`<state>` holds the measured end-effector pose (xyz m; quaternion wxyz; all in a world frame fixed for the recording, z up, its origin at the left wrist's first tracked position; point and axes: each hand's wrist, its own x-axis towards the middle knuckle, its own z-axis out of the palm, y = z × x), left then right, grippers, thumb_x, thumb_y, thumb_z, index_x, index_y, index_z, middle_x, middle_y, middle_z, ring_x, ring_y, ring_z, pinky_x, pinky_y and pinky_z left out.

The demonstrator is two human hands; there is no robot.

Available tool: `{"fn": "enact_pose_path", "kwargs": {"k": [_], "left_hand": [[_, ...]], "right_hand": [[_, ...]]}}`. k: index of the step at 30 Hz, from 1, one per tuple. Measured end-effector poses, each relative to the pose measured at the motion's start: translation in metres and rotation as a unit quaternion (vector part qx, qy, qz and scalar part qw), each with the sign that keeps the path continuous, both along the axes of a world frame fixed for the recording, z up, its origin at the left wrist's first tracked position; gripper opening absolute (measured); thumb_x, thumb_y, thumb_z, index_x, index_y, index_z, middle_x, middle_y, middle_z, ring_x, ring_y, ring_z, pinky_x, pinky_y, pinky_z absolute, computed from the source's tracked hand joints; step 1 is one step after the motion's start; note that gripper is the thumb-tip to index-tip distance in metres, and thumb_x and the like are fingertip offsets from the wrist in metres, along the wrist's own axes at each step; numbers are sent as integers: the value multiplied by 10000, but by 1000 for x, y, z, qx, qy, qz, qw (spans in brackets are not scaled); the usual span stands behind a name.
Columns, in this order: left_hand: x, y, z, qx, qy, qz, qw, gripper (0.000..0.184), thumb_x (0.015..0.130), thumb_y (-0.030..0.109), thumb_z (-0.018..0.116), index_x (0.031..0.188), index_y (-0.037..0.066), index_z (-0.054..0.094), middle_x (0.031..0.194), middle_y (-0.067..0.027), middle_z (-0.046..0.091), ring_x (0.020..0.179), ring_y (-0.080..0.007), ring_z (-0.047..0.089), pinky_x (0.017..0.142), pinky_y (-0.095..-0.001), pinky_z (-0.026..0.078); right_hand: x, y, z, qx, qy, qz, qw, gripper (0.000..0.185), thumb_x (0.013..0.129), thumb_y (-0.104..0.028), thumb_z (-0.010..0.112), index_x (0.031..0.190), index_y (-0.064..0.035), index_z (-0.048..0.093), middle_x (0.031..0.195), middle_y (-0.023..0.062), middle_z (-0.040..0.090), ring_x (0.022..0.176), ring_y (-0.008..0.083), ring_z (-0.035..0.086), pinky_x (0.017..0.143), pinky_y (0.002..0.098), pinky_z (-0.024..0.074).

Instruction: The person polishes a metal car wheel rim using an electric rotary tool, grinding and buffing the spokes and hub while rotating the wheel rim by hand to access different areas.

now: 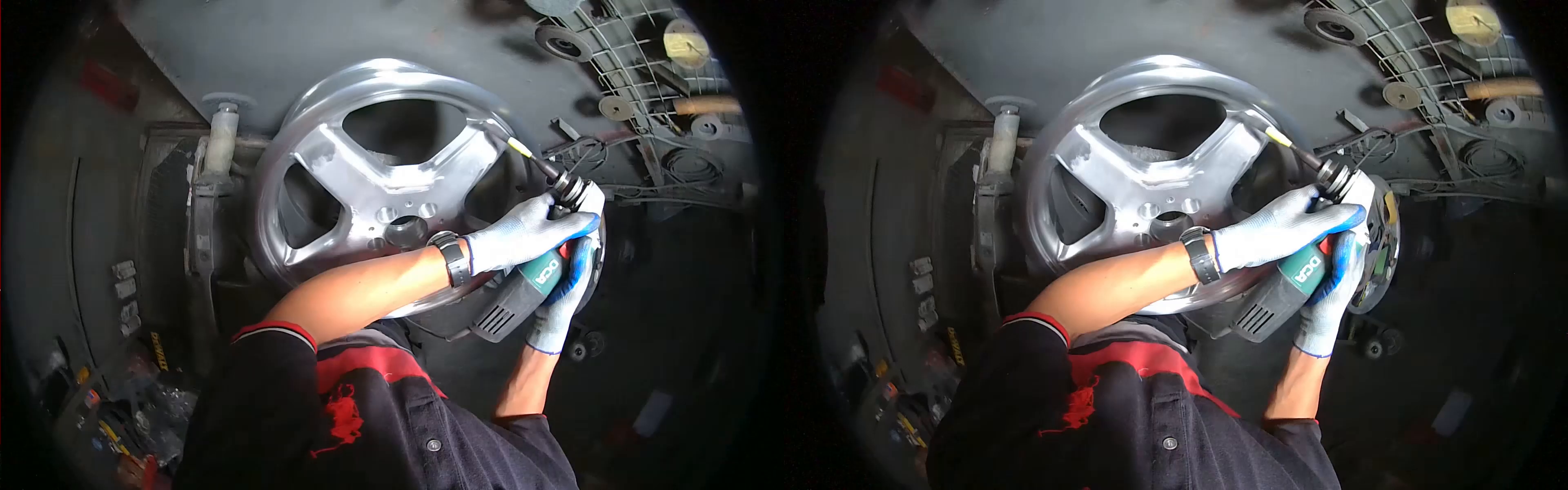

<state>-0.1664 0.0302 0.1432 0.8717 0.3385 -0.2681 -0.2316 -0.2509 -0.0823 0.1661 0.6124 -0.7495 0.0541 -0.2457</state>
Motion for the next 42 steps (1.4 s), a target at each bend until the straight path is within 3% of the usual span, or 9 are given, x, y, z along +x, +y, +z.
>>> {"fn": "enact_pose_path", "kwargs": {"k": [8, 18, 25, 27, 29, 31, 36, 41, 42], "left_hand": [[-9, -6, -21, 203, -28, 106, 973, 678, 914, 546, 604, 1099, -105, 569, 1022, -234, 686, 990, -303, 678, 862, -369, 507], [-60, -12, -63, 259, 70, 189, 945, 548, 913, 435, 657, 1148, -52, 568, 945, -158, 689, 901, -226, 683, 802, -347, 519], [-67, -15, -27, 268, -94, 185, 941, 565, 910, 427, 637, 1233, -21, 518, 1022, -205, 662, 957, -310, 676, 808, -407, 512], [-73, -9, -16, 247, -126, 167, 946, 509, 932, 364, 627, 1257, -10, 513, 1048, -194, 657, 961, -289, 666, 826, -397, 512], [-85, -7, -25, 215, -144, 204, 944, 430, 942, 301, 622, 1239, 0, 548, 1030, -161, 670, 918, -231, 664, 818, -363, 519], [-94, 20, -29, 273, -133, 223, 926, 329, 940, 250, 623, 1168, 12, 614, 1003, -128, 683, 869, -180, 659, 795, -321, 524], [-97, 119, -61, 428, -77, 482, 761, 204, 911, 181, 631, 1059, 46, 672, 909, -92, 686, 777, -154, 643, 736, -306, 522], [-46, 224, -45, 496, -199, 701, 472, 414, 843, 164, 694, 1224, 54, 573, 1123, -176, 583, 1021, -300, 595, 877, -408, 493], [-34, 233, -37, 516, -226, 669, 484, 453, 834, 198, 705, 1238, 54, 562, 1136, -186, 570, 1044, -314, 581, 894, -419, 484]], "right_hand": [[0, -19, -29, 117, 45, 81, 989, 498, 1040, -388, 440, 1392, -37, 458, 1291, 83, 565, 1182, 167, 545, 1016, 332, 434], [-28, -16, -71, 98, 109, 126, 981, 539, 1048, -405, 404, 1442, -39, 387, 1377, 98, 508, 1251, 185, 501, 1072, 346, 392], [-39, -57, -65, 420, 0, 223, 880, 821, 936, -633, 482, 1424, 22, 393, 1382, 193, 515, 1266, 300, 510, 1118, 424, 362], [-39, -64, -52, 443, -4, 359, 822, 823, 915, -644, 517, 1412, 4, 411, 1376, 189, 514, 1256, 299, 519, 1078, 425, 420], [-42, -59, -33, 498, -49, 402, 767, 806, 894, -596, 591, 1366, 21, 375, 1163, 172, 494, 934, 260, 550, 816, 407, 492], [-49, -83, -36, 489, -99, 344, 795, 762, 904, -554, 597, 1358, 10, 356, 1124, 145, 438, 869, 223, 472, 737, 377, 441], [-74, -129, -48, 571, -158, 340, 730, 652, 829, -269, 757, 1283, -57, 340, 1069, 103, 401, 875, 216, 451, 744, 356, 412], [-108, -140, -55, 619, -222, 299, 691, 706, 816, -306, 793, 1304, -63, 343, 1064, 81, 420, 880, 199, 474, 755, 361, 440], [-117, -137, -51, 631, -234, 280, 685, 716, 816, -326, 792, 1311, -62, 347, 1063, 78, 429, 879, 198, 482, 755, 355, 442]]}}
